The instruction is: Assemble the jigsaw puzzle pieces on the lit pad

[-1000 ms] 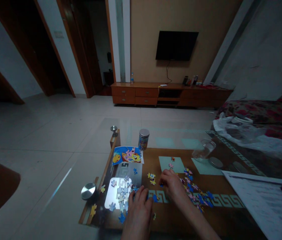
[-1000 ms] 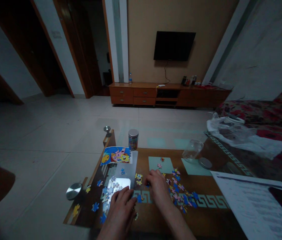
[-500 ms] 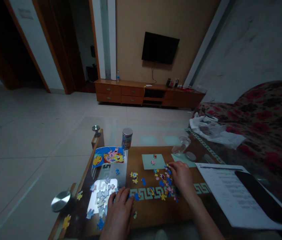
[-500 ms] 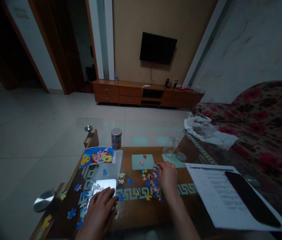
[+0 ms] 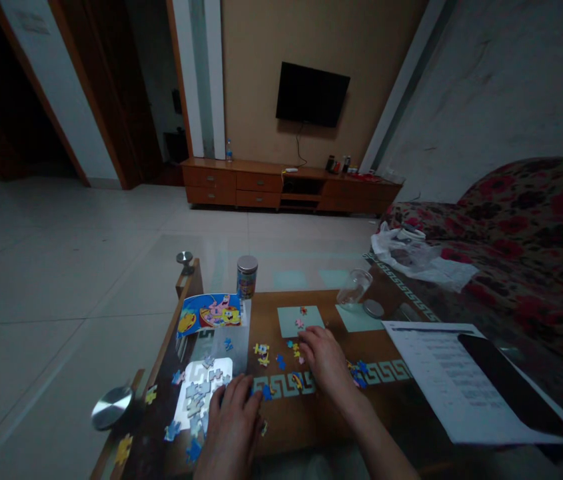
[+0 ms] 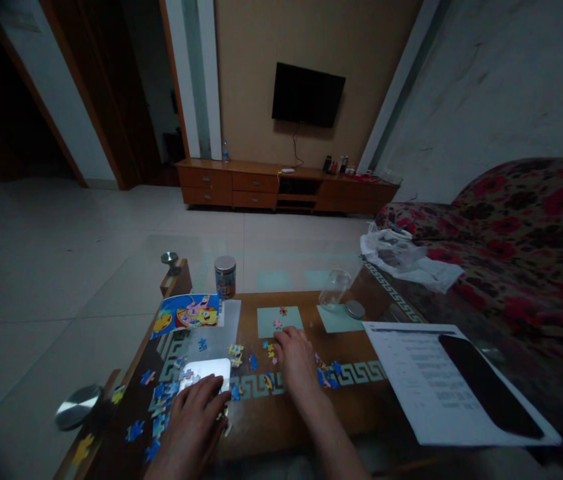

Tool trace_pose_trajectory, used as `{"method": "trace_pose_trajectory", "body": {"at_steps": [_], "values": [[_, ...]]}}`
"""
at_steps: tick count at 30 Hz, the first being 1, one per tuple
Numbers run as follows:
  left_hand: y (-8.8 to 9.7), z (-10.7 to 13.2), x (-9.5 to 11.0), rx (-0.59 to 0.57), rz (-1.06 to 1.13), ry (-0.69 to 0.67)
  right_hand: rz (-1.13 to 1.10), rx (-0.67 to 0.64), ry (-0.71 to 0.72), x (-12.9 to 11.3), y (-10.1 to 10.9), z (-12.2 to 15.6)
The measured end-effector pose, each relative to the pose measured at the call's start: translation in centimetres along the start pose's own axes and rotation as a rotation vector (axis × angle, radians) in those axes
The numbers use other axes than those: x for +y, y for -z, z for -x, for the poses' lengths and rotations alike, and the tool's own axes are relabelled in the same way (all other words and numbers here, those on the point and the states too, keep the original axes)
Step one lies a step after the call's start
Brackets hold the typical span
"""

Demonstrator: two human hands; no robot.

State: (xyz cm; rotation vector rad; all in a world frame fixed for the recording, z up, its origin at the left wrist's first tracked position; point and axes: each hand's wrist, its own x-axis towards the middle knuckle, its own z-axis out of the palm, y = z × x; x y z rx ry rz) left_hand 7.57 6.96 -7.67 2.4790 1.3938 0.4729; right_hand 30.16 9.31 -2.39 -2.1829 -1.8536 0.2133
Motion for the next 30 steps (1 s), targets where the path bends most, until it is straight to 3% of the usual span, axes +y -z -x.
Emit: {"method": "trace_pose_trajectory", "body": {"at_steps": [3, 7, 13, 19, 23, 30], "values": [[0.1, 0.1, 0.0, -0.004, -0.003, -0.012, 0.006, 0.08, -0.024, 1.1, -0.9, -2.0], [-0.4, 0.2, -0.2, -0.01, 0.014, -0.002, 0.017, 0.062, -0.008, 2.5, -2.6, -4.3], [-0.8, 0.2, -0.5, 0.011, 0.054, -0.002, 0.005, 0.012, 0.08, 2.8, -3.0, -3.5], [1.7, -0.5, 0.5, -0.084, 0.067, 0.014, 0.001, -0.033, 0.073, 0.9, -0.9, -0.9], [3.2, -2.0, 1.5, -0.13, 0.066, 0.035, -0.02, 0.03, 0.026, -0.9, 0.1, -0.5], [2.1, -4.5, 1.6, -0.13, -0.007, -0.014, -0.127, 0.035, 0.18, -3.3, -1.0, 0.0]]}}
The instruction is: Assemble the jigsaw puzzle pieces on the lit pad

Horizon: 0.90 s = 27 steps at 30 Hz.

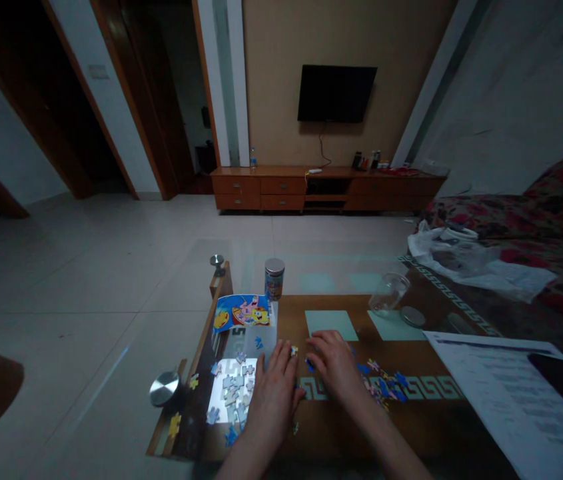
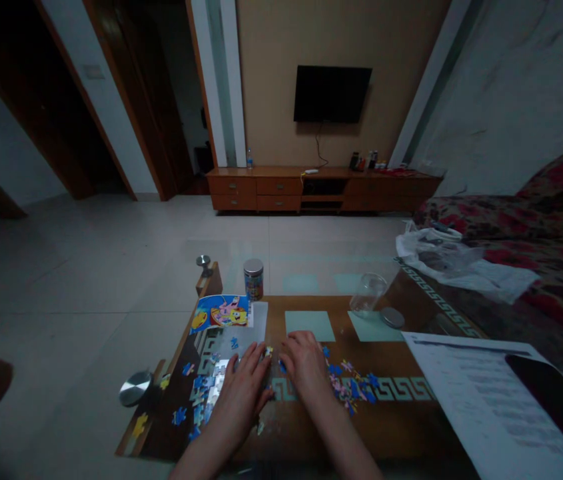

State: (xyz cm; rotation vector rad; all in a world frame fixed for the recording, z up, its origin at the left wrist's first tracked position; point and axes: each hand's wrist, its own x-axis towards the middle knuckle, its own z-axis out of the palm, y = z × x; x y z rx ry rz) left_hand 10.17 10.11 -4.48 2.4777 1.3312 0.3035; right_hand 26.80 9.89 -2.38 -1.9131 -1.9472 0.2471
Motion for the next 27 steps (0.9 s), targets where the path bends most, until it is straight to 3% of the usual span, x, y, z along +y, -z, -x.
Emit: {"method": "trace_pose_trajectory", "body": {"at_steps": [4, 9, 18, 22, 27], "values": [[-0.2, -0.7, 0.0, 0.005, -0.021, -0.003, 0.001, -0.049, 0.034, -0.6, -0.5, 0.6], [0.5, -0.4, 0.1, 0.033, -0.004, 0.032, 0.1, -0.103, -0.044, 0.3, -0.1, 0.7], [0.8, 1.3, -0.8, 0.105, -0.016, 0.072, 0.065, -0.008, -0.187, 3.6, 1.8, 0.9], [1.1, 1.6, -0.6, 0.1, -0.039, 0.093, 0.078, -0.006, -0.189, 2.3, 1.6, 1.1], [1.0, 1.7, -0.5, 0.082, -0.07, 0.101, 0.044, -0.061, -0.029, -1.7, -0.2, 1.1]]}}
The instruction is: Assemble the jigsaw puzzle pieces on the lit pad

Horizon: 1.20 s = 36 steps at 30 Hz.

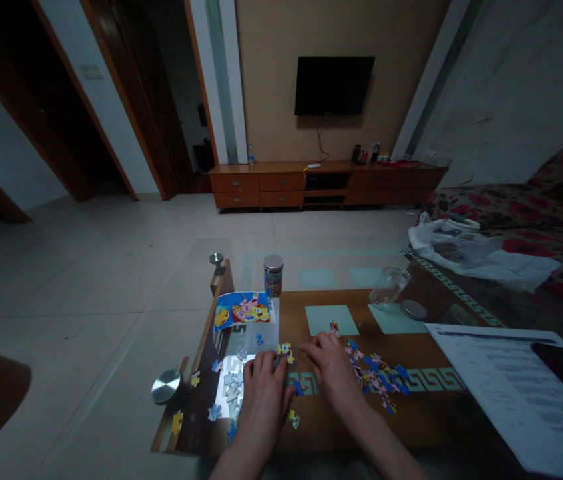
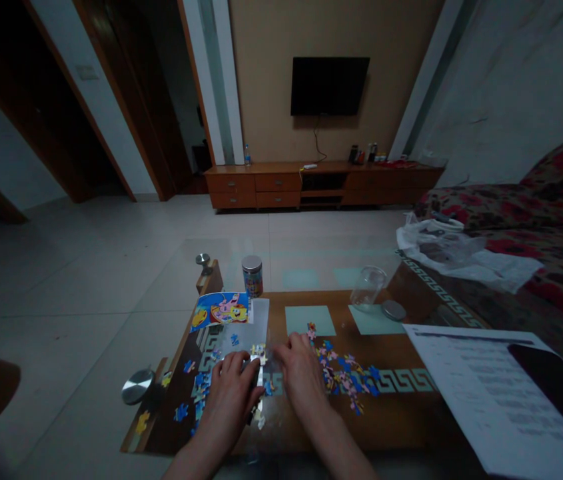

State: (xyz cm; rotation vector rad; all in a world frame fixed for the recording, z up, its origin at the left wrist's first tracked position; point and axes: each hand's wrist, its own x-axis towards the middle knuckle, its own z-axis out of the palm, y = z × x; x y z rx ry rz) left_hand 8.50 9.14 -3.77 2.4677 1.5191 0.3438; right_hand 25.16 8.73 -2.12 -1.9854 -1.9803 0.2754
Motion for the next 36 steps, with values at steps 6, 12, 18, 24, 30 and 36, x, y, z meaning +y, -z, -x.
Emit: {"method": "trace_pose_trajectory", "body": {"at_steps": [6, 12, 18, 24, 30, 36], "values": [[-0.4, -0.1, -0.3, -0.008, -0.034, -0.014, 0.035, -0.013, 0.04, -2.1, -1.4, -0.4], [-0.5, 0.0, -0.5, -0.044, 0.01, -0.034, 0.12, -0.041, 0.031, -2.1, -1.8, -0.3], [-0.2, -0.2, -0.4, -0.074, 0.028, -0.02, 0.141, -0.067, 0.02, -2.5, -1.7, -0.3], [0.1, -0.1, -0.3, -0.096, 0.05, -0.006, 0.129, -0.079, 0.01, -2.5, -1.5, -0.3], [0.2, -0.1, -0.2, -0.104, 0.072, -0.001, 0.111, -0.1, -0.002, -2.5, -1.4, -0.5], [0.2, -0.3, -0.2, -0.132, 0.066, 0.012, 0.099, -0.096, -0.001, -2.6, -1.4, -0.5]]}}
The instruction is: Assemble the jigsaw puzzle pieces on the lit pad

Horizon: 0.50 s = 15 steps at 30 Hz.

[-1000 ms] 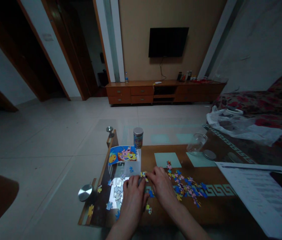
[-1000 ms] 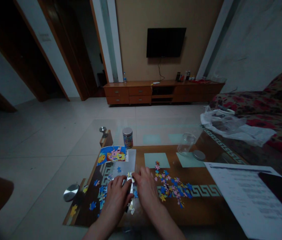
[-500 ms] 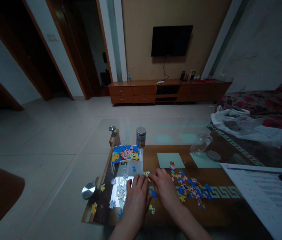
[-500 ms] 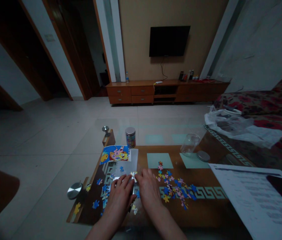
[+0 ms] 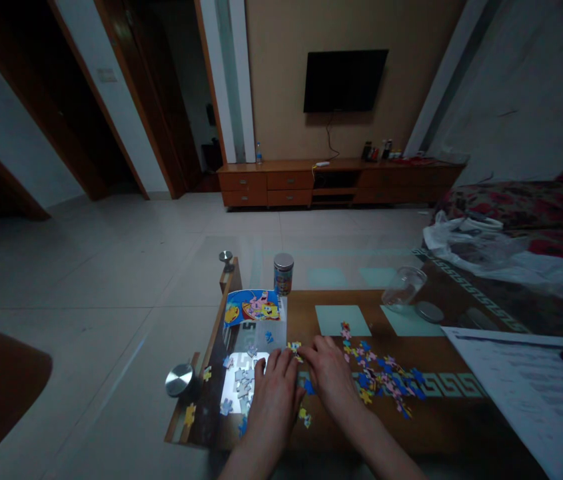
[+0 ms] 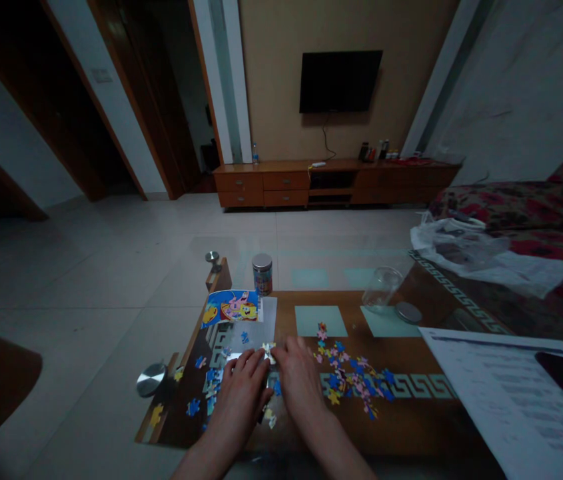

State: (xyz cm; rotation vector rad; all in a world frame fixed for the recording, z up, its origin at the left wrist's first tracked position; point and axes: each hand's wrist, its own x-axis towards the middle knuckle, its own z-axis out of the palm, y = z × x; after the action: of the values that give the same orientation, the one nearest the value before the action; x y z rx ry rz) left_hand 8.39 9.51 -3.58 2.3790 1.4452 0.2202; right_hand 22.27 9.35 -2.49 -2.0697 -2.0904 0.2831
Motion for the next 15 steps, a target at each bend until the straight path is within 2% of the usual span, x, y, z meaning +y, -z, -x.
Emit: {"method": "trace_pose_trajectory", "body": {"at_steps": [15], "values": [[0.02, 0.02, -0.08, -0.003, -0.013, -0.01, -0.083, 0.039, 0.004, 0.33, 0.1, -0.02]]}}
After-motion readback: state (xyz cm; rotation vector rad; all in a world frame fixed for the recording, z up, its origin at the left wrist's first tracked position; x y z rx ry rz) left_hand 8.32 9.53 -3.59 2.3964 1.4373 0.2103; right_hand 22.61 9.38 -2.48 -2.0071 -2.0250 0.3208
